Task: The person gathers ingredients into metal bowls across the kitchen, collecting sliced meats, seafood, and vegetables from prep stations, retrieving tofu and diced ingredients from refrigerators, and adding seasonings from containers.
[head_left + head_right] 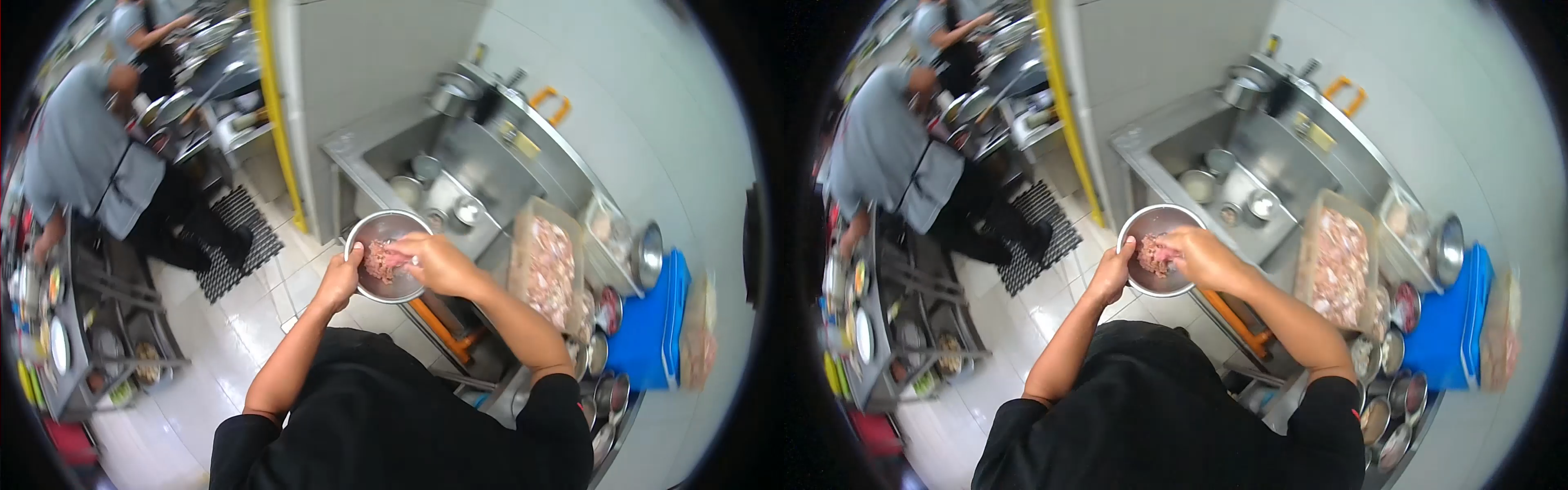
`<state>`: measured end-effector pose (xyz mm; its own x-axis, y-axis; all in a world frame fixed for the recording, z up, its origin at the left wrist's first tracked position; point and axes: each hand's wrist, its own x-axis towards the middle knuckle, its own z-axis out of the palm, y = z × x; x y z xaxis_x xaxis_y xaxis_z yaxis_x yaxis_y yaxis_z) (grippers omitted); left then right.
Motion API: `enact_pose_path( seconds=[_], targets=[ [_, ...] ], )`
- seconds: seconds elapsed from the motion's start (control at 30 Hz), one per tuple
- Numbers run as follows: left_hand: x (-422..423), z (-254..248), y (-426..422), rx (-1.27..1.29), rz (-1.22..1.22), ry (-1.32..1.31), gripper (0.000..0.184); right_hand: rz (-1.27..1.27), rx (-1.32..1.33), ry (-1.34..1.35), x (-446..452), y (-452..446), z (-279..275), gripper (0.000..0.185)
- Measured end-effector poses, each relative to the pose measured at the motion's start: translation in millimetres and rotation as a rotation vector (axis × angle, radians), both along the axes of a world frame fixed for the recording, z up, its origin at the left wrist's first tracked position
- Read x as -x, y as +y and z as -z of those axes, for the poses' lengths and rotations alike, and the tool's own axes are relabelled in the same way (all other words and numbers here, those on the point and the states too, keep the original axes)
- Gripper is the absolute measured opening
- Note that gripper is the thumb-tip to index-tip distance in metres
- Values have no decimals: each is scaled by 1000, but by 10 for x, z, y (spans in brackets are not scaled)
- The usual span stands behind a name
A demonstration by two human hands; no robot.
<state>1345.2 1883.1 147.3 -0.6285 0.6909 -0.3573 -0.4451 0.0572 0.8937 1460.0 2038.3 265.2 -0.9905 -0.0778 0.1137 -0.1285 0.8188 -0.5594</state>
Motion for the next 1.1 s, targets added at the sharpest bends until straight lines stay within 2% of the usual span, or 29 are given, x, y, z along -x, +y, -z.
enact_pose_path(
  seconds=[0.07,0.1,0.17,0.2,0.23,0.27,0.33,0.4,0.47,0.57,0.67,0.73,0.77,0.8,0.9,0.97,1.07,1.1],
  targets=[
    [210,-49,-520,126,-54,31,44,-113,48,38,422,-422,181,48],
    [256,-25,-747,42,-180,51,46,-178,55,30,612,-628,184,48],
    [405,104,-1247,-11,-345,55,48,-56,248,-163,926,-1064,187,53],
    [515,201,-1542,-73,-447,75,50,-118,250,-180,1098,-1328,225,53],
    [636,335,-1880,115,-423,221,51,-210,107,-192,1277,-1604,255,53],
    [679,288,-2181,144,-459,241,51,-307,-40,-178,1483,-1923,280,54],
    [715,330,-2697,177,-648,339,51,-355,-11,-45,1778,-2523,684,51],
    [735,463,-3189,175,-803,303,51,-446,-60,41,2003,-3169,895,51],
    [675,494,-3653,49,-977,164,50,-445,-107,41,2111,-3793,1024,46],
    [594,503,-4318,-1,-1150,176,49,-587,-160,111,2279,-4586,1245,36],
    [315,603,-4999,158,-1393,136,48,-828,-112,45,2345,-5355,1292,32],
    [171,614,-5400,297,-1521,108,48,-981,-30,91,2287,-5855,1102,29],
    [129,674,-5581,287,-1616,164,46,-1040,-28,91,2282,-6096,1086,28],
    [56,661,-5658,306,-1665,156,46,-1085,-21,94,2284,-6215,1082,28],
    [-101,631,-6203,132,-1789,-16,44,-1225,16,27,2364,-6914,1218,21],
    [-129,584,-6519,109,-1846,5,44,-1291,139,-40,2437,-7349,1339,13],
    [-33,641,-7084,70,-1932,42,44,-1423,213,-48,2672,-8044,1600,12],
    [7,691,-7328,26,-1962,19,44,-1434,210,-124,2754,-8297,1557,12]
  ],
)
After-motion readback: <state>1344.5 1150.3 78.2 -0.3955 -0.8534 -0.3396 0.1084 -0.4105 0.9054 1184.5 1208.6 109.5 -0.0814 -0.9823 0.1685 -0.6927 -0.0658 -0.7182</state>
